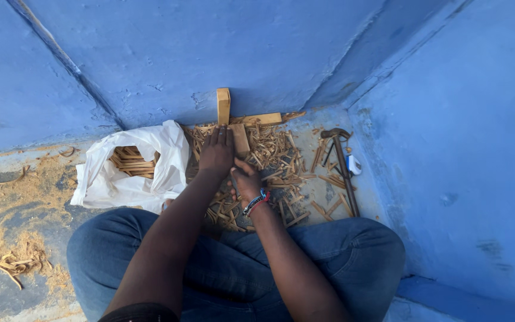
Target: The person sits on the floor and uses a chisel and hammer to carve small wooden pieces against a larger wooden block. They place each piece on the support and remove shavings by hand or using the chisel, occasionally using a hammer to drive the chisel.
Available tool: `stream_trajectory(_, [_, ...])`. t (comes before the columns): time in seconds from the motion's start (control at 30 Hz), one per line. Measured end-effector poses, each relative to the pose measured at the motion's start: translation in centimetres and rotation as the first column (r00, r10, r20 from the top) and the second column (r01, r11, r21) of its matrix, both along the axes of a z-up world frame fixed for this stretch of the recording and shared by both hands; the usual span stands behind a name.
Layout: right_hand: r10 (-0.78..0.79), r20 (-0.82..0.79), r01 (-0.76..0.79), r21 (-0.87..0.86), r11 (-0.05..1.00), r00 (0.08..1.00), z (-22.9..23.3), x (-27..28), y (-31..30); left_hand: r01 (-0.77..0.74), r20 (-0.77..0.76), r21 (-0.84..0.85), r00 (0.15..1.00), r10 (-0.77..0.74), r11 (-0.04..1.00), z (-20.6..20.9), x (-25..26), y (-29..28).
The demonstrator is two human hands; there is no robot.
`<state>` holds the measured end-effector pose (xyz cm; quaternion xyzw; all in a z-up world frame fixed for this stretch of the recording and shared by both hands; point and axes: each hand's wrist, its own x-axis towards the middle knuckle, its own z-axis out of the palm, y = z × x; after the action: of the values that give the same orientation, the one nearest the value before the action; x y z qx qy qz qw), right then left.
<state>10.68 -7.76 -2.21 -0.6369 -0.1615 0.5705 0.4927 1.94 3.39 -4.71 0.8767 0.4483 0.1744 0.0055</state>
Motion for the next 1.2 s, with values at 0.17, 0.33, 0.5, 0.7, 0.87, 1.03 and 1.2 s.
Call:
stream_trajectory(0.17, [0.01, 0.019, -0.01, 0.008, 1.0, 1.0, -0.8, 0.3, 0.7, 0.019, 0.022, 0.076, 1.0, -0.021, 0.997, 0.8, -0.3, -0.1])
stream_trajectory(0.33, [0.051, -0.049, -0.047, 0.069, 0.996, 0.997, -1.5, 0.8, 1.1, -0.042, 0.107, -0.021, 0.993, 0.044, 0.999, 2.0, -0.9, -1.6])
stream_trajectory(0.5, [0.089, 0.185, -0.123, 0.183, 0.975, 0.979, -1.5, -0.3, 0.2, -0.301, 0.336, -0.431, 0.822, 0.46, 0.851, 3.8, -1.1, -2.8])
stream_trajectory(0.7, [-0.176, 0.076, 0.164, 0.143, 0.976, 0.981, -2.0, 0.0, -1.2, -0.321, 0.17, -0.235, 0.916, 0.364, 0.918, 3.6, -3.0, -4.4])
stream_trajectory(0.87, [-0.297, -0.009, 0.296, 0.114, 0.948, 0.955, -1.6, 4.5, -3.1, -0.1, 0.143, -0.18, 0.982, 0.127, 0.978, 4.0, -2.8, -4.9])
stream_trajectory(1.03, [-0.276, -0.013, 0.275, 0.117, 0.954, 0.961, -1.0, 4.7, -3.8, -0.067, 0.212, -0.135, 0.973, 0.095, 0.989, 4.2, -1.7, -4.4])
stream_trajectory(1.2, [-0.128, 0.072, 0.12, 0.104, 0.987, 0.989, 0.5, 1.8, -4.5, -0.046, 0.267, -0.119, 0.961, 0.077, 0.992, 4.0, -2.4, -2.9])
